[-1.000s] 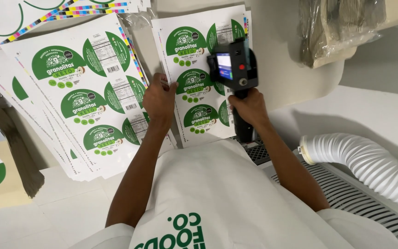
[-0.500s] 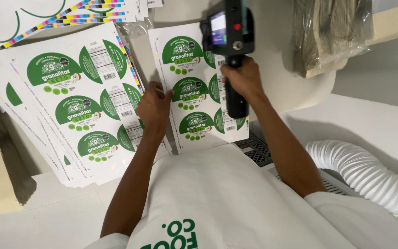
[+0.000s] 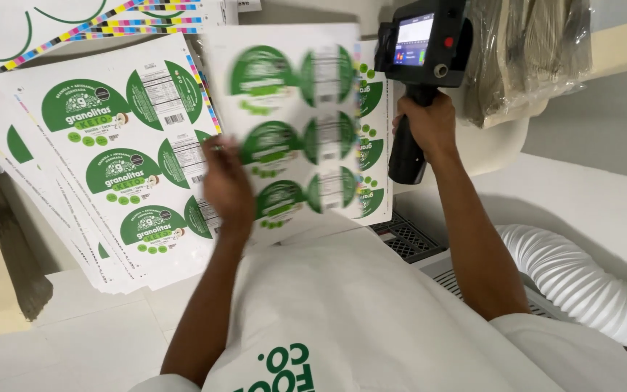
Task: The person repeatedly scans barcodes on sheets of printed labels using a handheld barcode scanner. They pick up each sheet, scan the barcodes, and place the sheet back on the stack. The process is repeated for multiple sheets throughout the clip.
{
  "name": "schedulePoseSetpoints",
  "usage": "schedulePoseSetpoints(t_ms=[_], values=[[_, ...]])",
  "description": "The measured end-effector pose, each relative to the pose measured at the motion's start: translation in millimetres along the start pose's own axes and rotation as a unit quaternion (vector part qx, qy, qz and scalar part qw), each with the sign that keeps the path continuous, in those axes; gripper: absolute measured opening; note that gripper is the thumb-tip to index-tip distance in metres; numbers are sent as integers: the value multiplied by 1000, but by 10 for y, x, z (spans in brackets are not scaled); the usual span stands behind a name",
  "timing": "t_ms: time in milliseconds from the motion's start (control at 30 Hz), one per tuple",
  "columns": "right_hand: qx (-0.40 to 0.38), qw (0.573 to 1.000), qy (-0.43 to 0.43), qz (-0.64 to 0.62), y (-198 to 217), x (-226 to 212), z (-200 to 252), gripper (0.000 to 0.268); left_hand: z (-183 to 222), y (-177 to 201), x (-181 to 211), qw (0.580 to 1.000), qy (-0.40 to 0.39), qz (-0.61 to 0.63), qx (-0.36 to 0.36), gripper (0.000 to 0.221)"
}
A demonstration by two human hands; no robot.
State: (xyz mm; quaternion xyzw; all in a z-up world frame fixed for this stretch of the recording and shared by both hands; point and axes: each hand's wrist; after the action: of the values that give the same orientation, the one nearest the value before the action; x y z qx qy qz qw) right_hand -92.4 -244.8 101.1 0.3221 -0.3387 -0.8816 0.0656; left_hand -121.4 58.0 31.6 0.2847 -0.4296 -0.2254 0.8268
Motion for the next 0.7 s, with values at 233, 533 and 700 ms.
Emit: schedulePoseSetpoints(t_ms=[233, 533, 700], values=[[-38, 997, -72, -13, -49, -251, 170, 23, -632, 1023, -1276, 954, -14, -142, 262, 14], [-94, 995, -44, 3, -145, -213, 411, 15, -843, 758, -729, 929, -168, -232, 233, 77], [-59, 988, -28, -142, 45, -19, 492, 14, -904, -311, 744, 879, -413, -206, -119, 77]])
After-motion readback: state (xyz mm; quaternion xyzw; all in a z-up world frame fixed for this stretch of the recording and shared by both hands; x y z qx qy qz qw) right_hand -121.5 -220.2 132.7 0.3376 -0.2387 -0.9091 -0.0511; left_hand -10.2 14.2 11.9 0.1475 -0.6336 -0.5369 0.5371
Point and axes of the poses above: each hand's wrist, its own z-axis away from the middle knuckle, its own y-axis out of the back of the hand, x = y × z, and after that the axes turned 2 degrees about -x, right-handed
